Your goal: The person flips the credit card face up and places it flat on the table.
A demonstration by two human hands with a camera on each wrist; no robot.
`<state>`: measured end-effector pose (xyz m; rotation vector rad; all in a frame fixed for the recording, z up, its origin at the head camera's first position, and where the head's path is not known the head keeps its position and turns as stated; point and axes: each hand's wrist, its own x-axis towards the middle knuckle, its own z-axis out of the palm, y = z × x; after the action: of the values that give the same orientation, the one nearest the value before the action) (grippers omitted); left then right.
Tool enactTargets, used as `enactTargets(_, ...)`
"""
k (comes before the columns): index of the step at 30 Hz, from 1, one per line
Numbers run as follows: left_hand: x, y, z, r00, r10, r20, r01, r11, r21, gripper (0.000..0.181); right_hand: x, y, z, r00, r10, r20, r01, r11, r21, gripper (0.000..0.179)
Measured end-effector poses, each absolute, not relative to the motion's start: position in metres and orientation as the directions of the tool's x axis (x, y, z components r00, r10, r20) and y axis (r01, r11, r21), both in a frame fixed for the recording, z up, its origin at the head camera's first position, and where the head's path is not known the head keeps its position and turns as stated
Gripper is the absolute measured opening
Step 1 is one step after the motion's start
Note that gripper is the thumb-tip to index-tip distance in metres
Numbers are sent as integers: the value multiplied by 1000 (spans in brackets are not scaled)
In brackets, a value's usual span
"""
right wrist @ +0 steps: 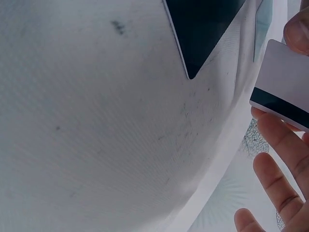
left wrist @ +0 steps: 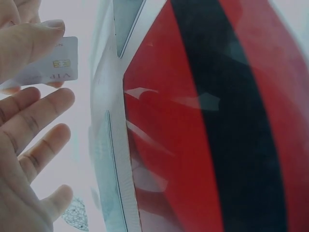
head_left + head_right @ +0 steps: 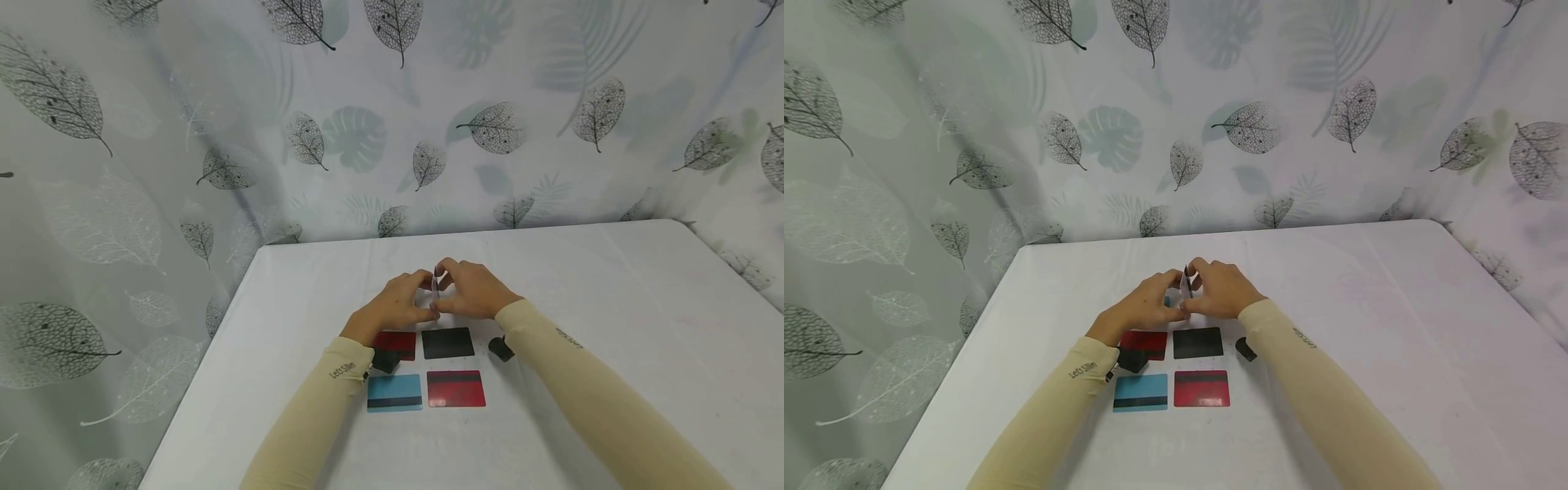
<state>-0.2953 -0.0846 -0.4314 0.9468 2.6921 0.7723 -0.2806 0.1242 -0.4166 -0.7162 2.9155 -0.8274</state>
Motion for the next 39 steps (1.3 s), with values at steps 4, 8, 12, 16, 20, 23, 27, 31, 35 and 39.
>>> enactTargets(4, -295, -84, -432, -783, 621, -12, 510, 654, 559, 69, -280, 126, -415, -890, -446, 100, -428, 737, -522, 59)
enactTargets(8, -295, -84, -432, -787, 617, -18, 489, 641, 592, 71, -280, 127, -415, -887, -451, 102, -430, 723, -542, 59)
enactTargets(12, -296, -84, -433, -783, 621, -20, 482, 628, 611, 72, -280, 128, -414, -884, -456, 103, -429, 705, -565, 57)
enactTargets(16, -295, -84, -433, -779, 626, -21, 474, 611, 634, 71, -282, 128, -413, -887, -453, 94, -418, 699, -580, 56)
enactTargets(20, -294, -84, -432, -784, 620, -25, 463, 610, 643, 69, -283, 129, -413, -889, -450, 86, -410, 695, -590, 56)
enactTargets(23, -294, -84, -431, -787, 617, -24, 464, 616, 636, 67, -282, 129, -412, -890, -448, 84, -405, 691, -599, 56)
enactTargets(27, -294, -85, -430, -789, 614, -21, 474, 631, 615, 64, -282, 129, -412, -892, -444, 86, -402, 690, -602, 56)
enactTargets(31, -295, -85, -430, -793, 609, -17, 490, 654, 576, 62, -281, 130, -412, -895, -437, 92, -399, 689, -605, 58)
enactTargets(35, -296, -86, -432, -794, 607, -11, 506, 672, 541, 59, -282, 131, -413, -897, -431, 102, -399, 686, -608, 62)
enactTargets(39, -296, -86, -432, -793, 609, -1, 521, 678, 518, 57, -282, 132, -415, -894, -433, 116, -410, 683, -604, 66)
